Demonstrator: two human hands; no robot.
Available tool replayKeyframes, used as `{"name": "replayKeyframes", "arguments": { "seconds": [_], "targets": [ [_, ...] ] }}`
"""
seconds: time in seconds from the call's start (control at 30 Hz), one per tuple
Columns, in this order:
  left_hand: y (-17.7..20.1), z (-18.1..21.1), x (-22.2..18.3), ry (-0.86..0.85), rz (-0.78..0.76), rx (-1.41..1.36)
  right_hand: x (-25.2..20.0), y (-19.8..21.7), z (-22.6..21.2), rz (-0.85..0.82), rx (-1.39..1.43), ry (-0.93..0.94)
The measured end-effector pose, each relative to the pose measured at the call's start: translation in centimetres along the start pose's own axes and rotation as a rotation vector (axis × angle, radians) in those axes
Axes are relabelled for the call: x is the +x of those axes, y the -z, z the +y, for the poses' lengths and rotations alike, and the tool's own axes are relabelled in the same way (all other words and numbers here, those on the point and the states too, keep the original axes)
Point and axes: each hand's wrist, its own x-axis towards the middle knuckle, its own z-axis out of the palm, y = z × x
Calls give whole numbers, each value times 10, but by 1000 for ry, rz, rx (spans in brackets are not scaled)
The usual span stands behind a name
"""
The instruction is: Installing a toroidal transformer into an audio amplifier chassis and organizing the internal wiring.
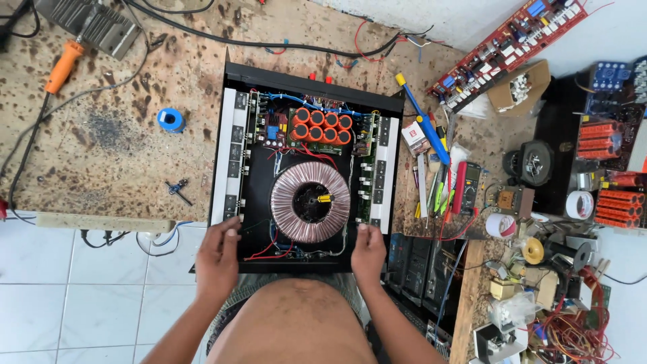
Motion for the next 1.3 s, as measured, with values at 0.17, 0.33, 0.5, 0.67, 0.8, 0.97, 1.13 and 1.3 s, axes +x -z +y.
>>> {"name": "replayKeyframes", "arguments": {
  "seconds": [0.17,0.33,0.5,0.67,0.8,0.97,1.13,1.3],
  "targets": [
    [48,-15,2,115,260,-43,-16,21,-19,-9,130,-47],
    [87,-28,-1,114,499,-87,-3,23,0,-74,-7,39],
    [96,-66,-28,82,732,-75,6,27,-2,-312,-42,101],
    [44,-88,-68,222,879,-157,39,12,-15,-530,-67,303],
    [-14,-119,-108,386,873,-171,53,39,-61,-564,-26,284],
    [-57,-280,-179,726,704,95,84,69,-14,-165,263,352],
    [-41,-298,-166,747,538,468,99,90,81,-31,271,217],
    [-21,-304,-152,761,303,943,97,98,145,22,200,119]
  ]
}}
